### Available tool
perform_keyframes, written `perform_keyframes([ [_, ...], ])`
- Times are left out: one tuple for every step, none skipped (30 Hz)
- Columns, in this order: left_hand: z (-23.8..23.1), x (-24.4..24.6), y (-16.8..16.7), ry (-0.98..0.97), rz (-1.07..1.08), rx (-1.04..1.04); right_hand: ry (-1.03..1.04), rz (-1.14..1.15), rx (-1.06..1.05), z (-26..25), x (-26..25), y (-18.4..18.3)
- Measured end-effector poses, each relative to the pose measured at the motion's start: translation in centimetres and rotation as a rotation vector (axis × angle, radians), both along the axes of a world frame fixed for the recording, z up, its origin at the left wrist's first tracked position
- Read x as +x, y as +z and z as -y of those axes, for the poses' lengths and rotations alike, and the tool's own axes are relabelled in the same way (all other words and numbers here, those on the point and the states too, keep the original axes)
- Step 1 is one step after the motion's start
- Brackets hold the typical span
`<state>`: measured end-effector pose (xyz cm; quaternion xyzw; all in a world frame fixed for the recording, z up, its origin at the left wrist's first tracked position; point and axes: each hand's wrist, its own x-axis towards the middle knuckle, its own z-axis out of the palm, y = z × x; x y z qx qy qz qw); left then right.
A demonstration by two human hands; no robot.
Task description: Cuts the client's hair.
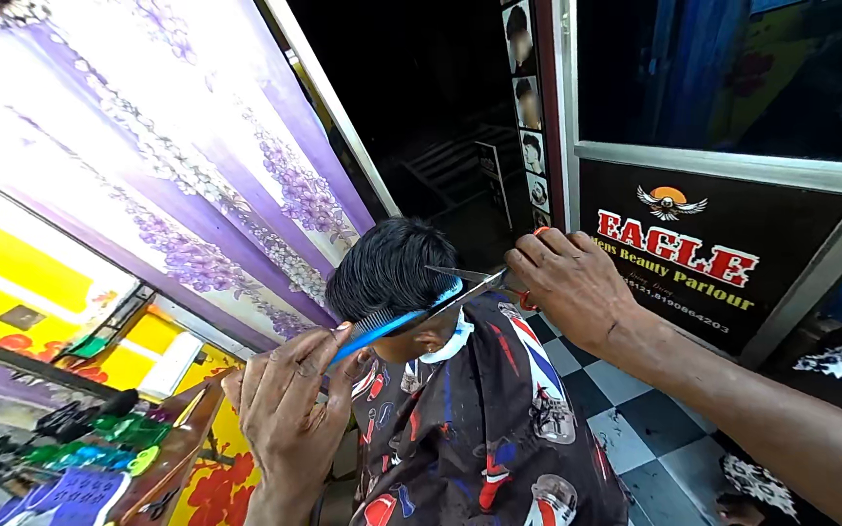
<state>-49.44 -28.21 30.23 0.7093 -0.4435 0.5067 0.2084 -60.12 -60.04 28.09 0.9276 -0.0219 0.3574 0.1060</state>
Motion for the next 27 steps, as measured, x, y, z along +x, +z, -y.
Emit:
perform_keyframes([
  [0.0, 0.1, -0.1, -0.003, 0.011, -0.001, 0.002, -0.009, -0.004, -0.4, 0.1, 0.4],
  [-0.1, 0.2, -0.2, -0.005, 0.018, -0.004, 0.012, -0.015, -0.006, -0.9, 0.3, 0.8],
  [-0.1, 0.3, -0.3, -0.007, 0.022, -0.006, 0.027, -0.015, -0.014, -1.3, 0.4, 1.2],
  [-0.1, 0.4, -0.3, -0.01, 0.024, -0.008, 0.05, -0.015, -0.022, -1.6, 0.5, 1.5],
  [-0.2, 0.4, -0.3, -0.013, 0.026, -0.009, 0.079, -0.009, -0.03, -1.9, 0.5, 1.7],
  [-0.2, 0.4, -0.3, -0.014, 0.028, -0.012, 0.105, -0.005, -0.034, -2.0, 0.4, 1.8],
  [-0.2, 0.4, -0.3, -0.018, 0.027, -0.014, 0.121, -0.018, -0.03, -2.1, 0.1, 1.8],
  [-0.2, 0.4, -0.3, -0.023, 0.027, -0.017, 0.124, -0.041, -0.021, -2.1, -0.2, 1.7],
  [-0.2, 0.4, -0.3, -0.027, 0.025, -0.019, 0.122, -0.062, -0.003, -2.0, -0.5, 1.6],
  [-0.2, 0.3, -0.3, -0.028, 0.022, -0.016, 0.111, -0.07, 0.01, -1.8, -0.7, 1.4],
  [-0.2, 0.2, -0.3, -0.03, 0.022, -0.011, 0.094, -0.07, 0.019, -1.6, -0.8, 1.1],
  [-0.2, 0.2, -0.3, -0.035, 0.023, -0.011, 0.08, -0.067, 0.025, -1.4, -0.8, 0.9],
  [-0.2, 0.1, -0.4, -0.039, 0.029, -0.012, 0.067, -0.057, 0.024, -1.2, -0.9, 0.7],
  [-0.2, 0.1, -0.4, -0.038, 0.034, -0.013, 0.058, -0.04, 0.015, -1.2, -0.9, 0.7],
  [-0.2, 0.0, -0.3, -0.035, 0.035, -0.015, 0.05, -0.023, 0.003, -1.2, -0.9, 0.7],
  [-0.2, 0.0, -0.3, -0.033, 0.034, -0.017, 0.04, -0.009, -0.005, -1.4, -0.8, 0.8],
  [-0.2, -0.1, -0.3, -0.036, 0.033, -0.021, 0.025, -0.007, -0.009, -1.6, -0.8, 1.0],
  [-0.2, -0.1, -0.3, -0.04, 0.033, -0.025, 0.013, -0.015, -0.009, -1.9, -0.8, 1.3],
  [-0.2, -0.2, -0.3, -0.041, 0.032, -0.024, 0.012, -0.018, -0.013, -2.2, -0.8, 1.6],
  [-0.2, -0.2, -0.3, -0.045, 0.032, -0.023, 0.023, -0.014, -0.021, -2.5, -0.7, 1.7],
  [-0.2, -0.2, -0.3, -0.046, 0.035, -0.023, 0.042, -0.005, -0.034, -2.7, -0.7, 1.8],
  [-0.2, -0.3, -0.2, -0.042, 0.038, -0.02, 0.068, 0.007, -0.047, -2.8, -0.7, 1.8],
  [-0.1, -0.3, -0.1, -0.04, 0.039, -0.019, 0.092, 0.011, -0.05, -2.9, -0.8, 1.8],
  [-0.1, -0.3, -0.1, -0.039, 0.041, -0.022, 0.105, -0.004, -0.042, -2.9, -1.0, 1.7],
  [0.0, -0.4, -0.1, -0.038, 0.04, -0.023, 0.106, -0.022, -0.028, -2.8, -1.2, 1.6],
  [0.0, -0.4, -0.2, -0.044, 0.037, -0.024, 0.105, -0.029, -0.011, -2.6, -1.4, 1.5],
  [0.0, -0.5, -0.4, -0.057, 0.031, -0.021, 0.102, -0.02, 0.013, -2.2, -1.5, 1.2],
])
